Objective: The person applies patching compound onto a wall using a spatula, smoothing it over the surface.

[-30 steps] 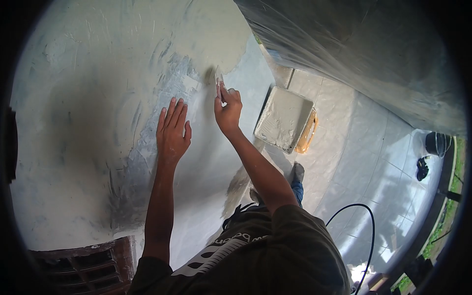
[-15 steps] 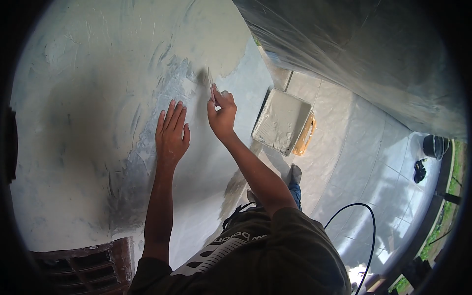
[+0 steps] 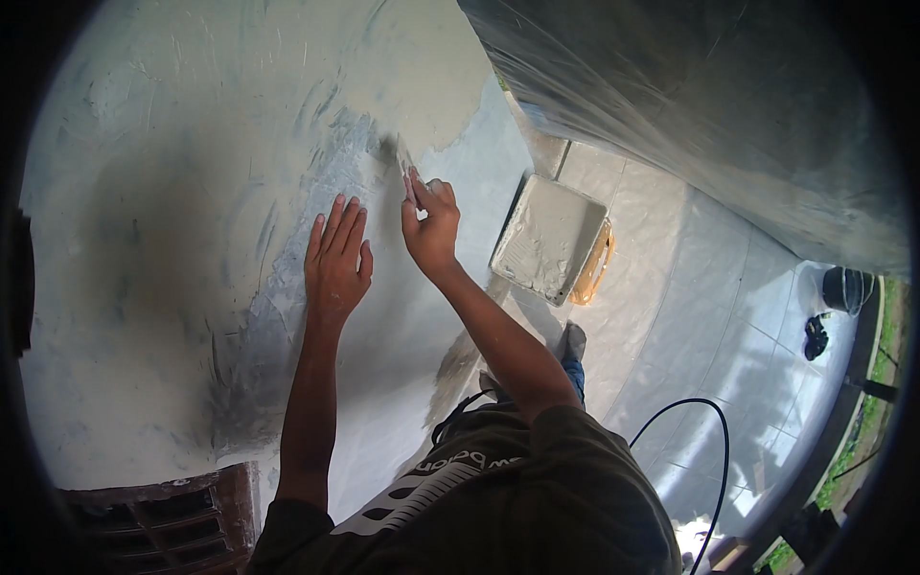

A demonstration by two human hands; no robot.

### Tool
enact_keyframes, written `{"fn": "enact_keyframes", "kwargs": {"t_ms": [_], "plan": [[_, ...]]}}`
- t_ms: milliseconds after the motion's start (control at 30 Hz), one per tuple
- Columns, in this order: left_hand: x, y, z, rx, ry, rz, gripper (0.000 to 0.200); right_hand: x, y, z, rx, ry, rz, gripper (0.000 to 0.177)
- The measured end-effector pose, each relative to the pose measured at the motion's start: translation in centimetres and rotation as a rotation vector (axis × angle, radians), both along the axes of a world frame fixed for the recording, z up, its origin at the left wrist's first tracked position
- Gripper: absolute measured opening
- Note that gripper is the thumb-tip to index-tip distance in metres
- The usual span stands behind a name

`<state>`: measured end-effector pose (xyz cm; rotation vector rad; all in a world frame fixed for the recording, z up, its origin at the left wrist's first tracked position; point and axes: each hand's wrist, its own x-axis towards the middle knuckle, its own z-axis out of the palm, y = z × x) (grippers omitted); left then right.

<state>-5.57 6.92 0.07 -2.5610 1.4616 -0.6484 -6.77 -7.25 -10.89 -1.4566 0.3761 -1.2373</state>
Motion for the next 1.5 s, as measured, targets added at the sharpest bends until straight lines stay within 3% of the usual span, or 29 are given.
{"fn": "enact_keyframes", "kwargs": {"t_ms": [100, 233, 367, 433, 500, 633, 733, 933, 1100, 1167, 1233, 1367, 1433, 1500], "plan": [[0.1, 0.0, -0.2, -0.005, 0.004, 0.004, 0.043, 3.8, -4.2, 1.5, -0.057, 0.061, -0.150, 0.042], [0.0, 0.0, -0.2, -0.010, 0.008, 0.000, 0.043, 5.0, -2.2, 0.4, -0.232, 0.093, -0.124, 0.041], [0.0, 0.0, 0.1, -0.023, 0.030, 0.006, 0.044, -1.3, 3.4, -0.7, -0.119, 0.076, 0.110, 0.047], [-0.3, -0.2, 0.6, -0.026, 0.049, -0.001, 0.043, -2.9, 3.0, -0.3, -0.134, -0.008, 0.116, 0.043], [-0.6, 0.2, 0.8, -0.027, 0.061, -0.006, 0.043, -1.6, 0.8, 0.7, 0.068, 0.035, 0.118, 0.042], [-0.8, 0.8, 1.1, -0.024, 0.071, 0.009, 0.043, 3.8, -4.4, 2.1, -0.100, 0.096, -0.115, 0.041], [-1.1, 1.2, 1.4, 0.001, 0.071, 0.014, 0.043, 4.8, -2.8, 2.2, -0.256, 0.089, -0.110, 0.042], [-1.1, 1.2, 1.6, 0.010, 0.094, 0.003, 0.042, -1.8, 3.0, 1.3, -0.121, -0.019, 0.096, 0.042], [-0.9, 1.4, 1.2, 0.011, 0.078, 0.000, 0.042, 3.3, -3.9, 3.5, -0.086, 0.082, -0.108, 0.042], [-1.0, 1.3, 1.2, 0.010, 0.072, 0.000, 0.042, 4.6, -4.0, 3.1, -0.078, 0.146, -0.067, 0.041], [-1.1, 1.3, 1.3, 0.009, 0.074, -0.001, 0.042, 4.8, -2.5, 2.5, -0.301, 0.091, -0.165, 0.041], [-1.1, 1.1, 1.4, -0.003, 0.075, 0.001, 0.041, -1.2, 3.4, 0.3, -0.192, 0.096, 0.123, 0.042], [-1.1, 1.0, 1.5, 0.000, 0.080, 0.001, 0.042, -3.1, 3.6, 0.3, -0.199, -0.012, 0.168, 0.041], [-1.3, 1.4, 1.4, 0.009, 0.084, 0.005, 0.042, -1.8, 1.6, 0.5, -0.137, 0.020, 0.055, 0.039]]}}
